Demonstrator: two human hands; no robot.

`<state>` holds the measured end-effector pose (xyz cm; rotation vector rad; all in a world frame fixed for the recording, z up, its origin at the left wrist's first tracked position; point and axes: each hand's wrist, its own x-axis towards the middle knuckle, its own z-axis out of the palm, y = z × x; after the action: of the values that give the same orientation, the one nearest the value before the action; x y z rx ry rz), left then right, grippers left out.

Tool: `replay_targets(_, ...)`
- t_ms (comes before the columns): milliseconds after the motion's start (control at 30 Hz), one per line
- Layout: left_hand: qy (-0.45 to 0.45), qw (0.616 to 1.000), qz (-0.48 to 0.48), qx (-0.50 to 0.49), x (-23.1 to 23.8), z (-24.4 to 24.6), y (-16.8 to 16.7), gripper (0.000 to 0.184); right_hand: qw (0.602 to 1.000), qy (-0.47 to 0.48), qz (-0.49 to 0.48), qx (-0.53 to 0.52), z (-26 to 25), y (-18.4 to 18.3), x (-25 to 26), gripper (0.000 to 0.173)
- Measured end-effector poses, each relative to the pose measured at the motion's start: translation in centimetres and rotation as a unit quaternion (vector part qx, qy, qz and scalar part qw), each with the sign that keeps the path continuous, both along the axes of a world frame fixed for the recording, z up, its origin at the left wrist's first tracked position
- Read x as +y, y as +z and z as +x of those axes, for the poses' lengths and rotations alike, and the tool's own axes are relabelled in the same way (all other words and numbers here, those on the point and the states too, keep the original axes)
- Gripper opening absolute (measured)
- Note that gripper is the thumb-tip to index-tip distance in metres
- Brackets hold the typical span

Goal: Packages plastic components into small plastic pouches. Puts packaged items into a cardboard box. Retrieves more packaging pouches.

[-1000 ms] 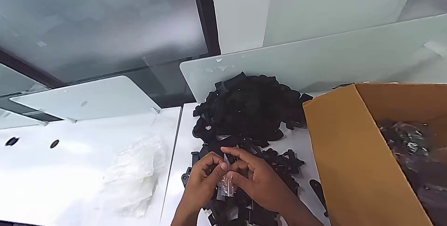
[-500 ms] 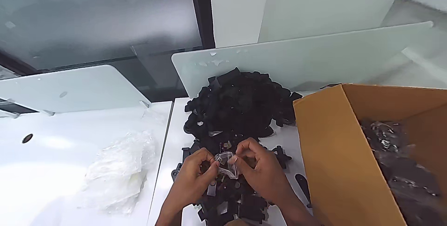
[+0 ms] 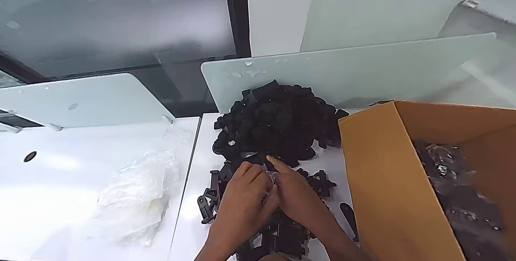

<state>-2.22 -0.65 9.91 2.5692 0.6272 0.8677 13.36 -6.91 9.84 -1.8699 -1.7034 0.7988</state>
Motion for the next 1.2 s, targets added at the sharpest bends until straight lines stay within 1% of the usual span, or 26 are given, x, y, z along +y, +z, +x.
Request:
replay_targets(67, -0.017, 0.999, -0.031, -0.015, 0.2, -0.3, -0.6, 0.023, 0.996, 0.008, 0.046, 0.074, 0.5, -1.3, 0.1, 0.020)
replay_targets(100, -0.027, 0.997, -0.063, -0.041, 0.4, -0.6, -0.9, 0.024, 0.989, -0.004, 0.083, 0.118, 0.7, -2.3, 0.2, 0.022)
replay_targets(133, -0.032, 0.992, -0.099, -0.077, 0.6, -1.0, -1.3, 0.024, 0.981, -0.032, 0.110, 0.156, 0.8, -3.1, 0.3, 0.025)
replay_targets(167, -0.027, 0.984, -0.133, -0.112, 0.9, -1.5, -1.6, 0.024, 0.971, -0.072, 0.122, 0.195, 0.9, -3.7, 0.4, 0.024)
replay_targets(233, 0.018, 0.969, -0.174, -0.176, 1.9, -2.5, -2.6, 0.024, 0.932, -0.141, 0.143, 0.301, 0.9, -4.3, 0.5, 0.023)
replay_targets(267, 0.045, 0.958, -0.198, -0.202, 2.5, -2.9, -3.2, 0.027, 0.907, -0.159, 0.149, 0.360, 1.0, -4.2, 0.5, 0.025)
replay_targets(300, 0.064, 0.944, -0.242, -0.216, 3.0, -3.2, -3.7, 0.034, 0.880, -0.165, 0.155, 0.418, 1.0, -4.0, 0.4, 0.027)
replay_targets(333, 0.067, 0.921, -0.313, -0.223, 3.5, -3.5, -4.0, 0.045, 0.850, -0.163, 0.155, 0.477, 1.2, -3.7, 0.4, 0.030)
replay_targets(367, 0.057, 0.890, -0.392, -0.227, 3.8, -3.6, -4.3, 0.057, 0.817, -0.164, 0.153, 0.531, 1.2, -3.5, 0.4, 0.033)
replay_targets(400, 0.035, 0.850, -0.468, -0.239, 4.0, -3.5, -4.6, 0.070, 0.781, -0.171, 0.150, 0.582, 1.3, -3.3, 0.4, 0.034)
replay_targets(433, 0.011, 0.809, -0.529, -0.257, 4.0, -3.3, -4.9, 0.077, 0.744, -0.179, 0.148, 0.626, 1.3, -3.3, 0.3, 0.036)
replay_targets(467, -0.010, 0.767, -0.578, -0.278, 3.8, -2.9, -5.1, 0.079, 0.712, -0.188, 0.147, 0.661, 1.3, -3.2, 0.3, 0.036)
replay_targets(500, -0.021, 0.732, -0.614, -0.296, 3.4, -2.4, -5.2, 0.072, 0.685, -0.195, 0.148, 0.686, 1.2, -3.2, 0.3, 0.036)
replay_targets(533, -0.023, 0.705, -0.637, -0.310, 3.0, -2.0, -5.1, 0.062, 0.667, -0.198, 0.153, 0.702, 1.1, -3.4, 0.3, 0.035)
replay_targets(567, -0.019, 0.691, -0.648, -0.319, 2.6, -1.5, -4.8, 0.050, 0.658, -0.195, 0.161, 0.709, 1.1, -3.6, 0.2, 0.034)
replay_targets(600, -0.005, 0.690, -0.646, -0.327, 2.3, -1.1, -4.4, 0.038, 0.664, -0.191, 0.165, 0.704, 1.1, -3.9, 0.1, 0.032)
replay_targets(633, 0.010, 0.699, -0.634, -0.332, 2.1, -0.9, -4.0, 0.030, 0.678, -0.187, 0.167, 0.691, 1.2, -4.1, 0.0, 0.031)
replay_targets(700, 0.041, 0.727, -0.598, -0.334, 2.1, -0.5, -3.4, 0.025, 0.718, -0.178, 0.175, 0.649, 1.3, -4.6, -0.3, 0.029)
replay_targets(733, 0.051, 0.735, -0.587, -0.336, 2.1, -0.4, -3.2, 0.023, 0.742, -0.174, 0.187, 0.619, 1.4, -5.0, -0.5, 0.028)
replay_targets(800, 0.062, 0.736, -0.578, -0.347, 2.2, -0.4, -3.2, 0.018, 0.794, -0.173, 0.230, 0.535, 1.5, -5.8, -0.8, 0.025)
replay_targets(833, 0.067, 0.734, -0.576, -0.353, 2.1, -0.3, -3.3, 0.015, 0.820, -0.169, 0.249, 0.486, 1.5, -6.0, -1.0, 0.026)
replay_targets(900, 0.081, 0.731, -0.571, -0.365, 2.0, -0.1, -3.6, 0.014, 0.855, -0.155, 0.264, 0.420, 1.6, -6.2, -1.3, 0.032)
replay_targets(1000, 0.105, 0.728, -0.565, -0.373, 1.9, 0.3, -3.7, 0.013, 0.877, -0.119, 0.244, 0.398, 2.0, -6.3, -1.6, 0.037)
replay_targets(1100, 0.117, 0.750, -0.547, -0.353, 1.8, 0.4, -3.8, 0.014, 0.890, -0.121, 0.236, 0.372, 2.3, -6.1, -1.8, 0.040)
replay_targets(1200, 0.109, 0.774, -0.521, -0.342, 1.7, 0.4, -4.2, 0.016, 0.925, -0.116, 0.237, 0.272, 2.4, -5.8, -2.0, 0.040)
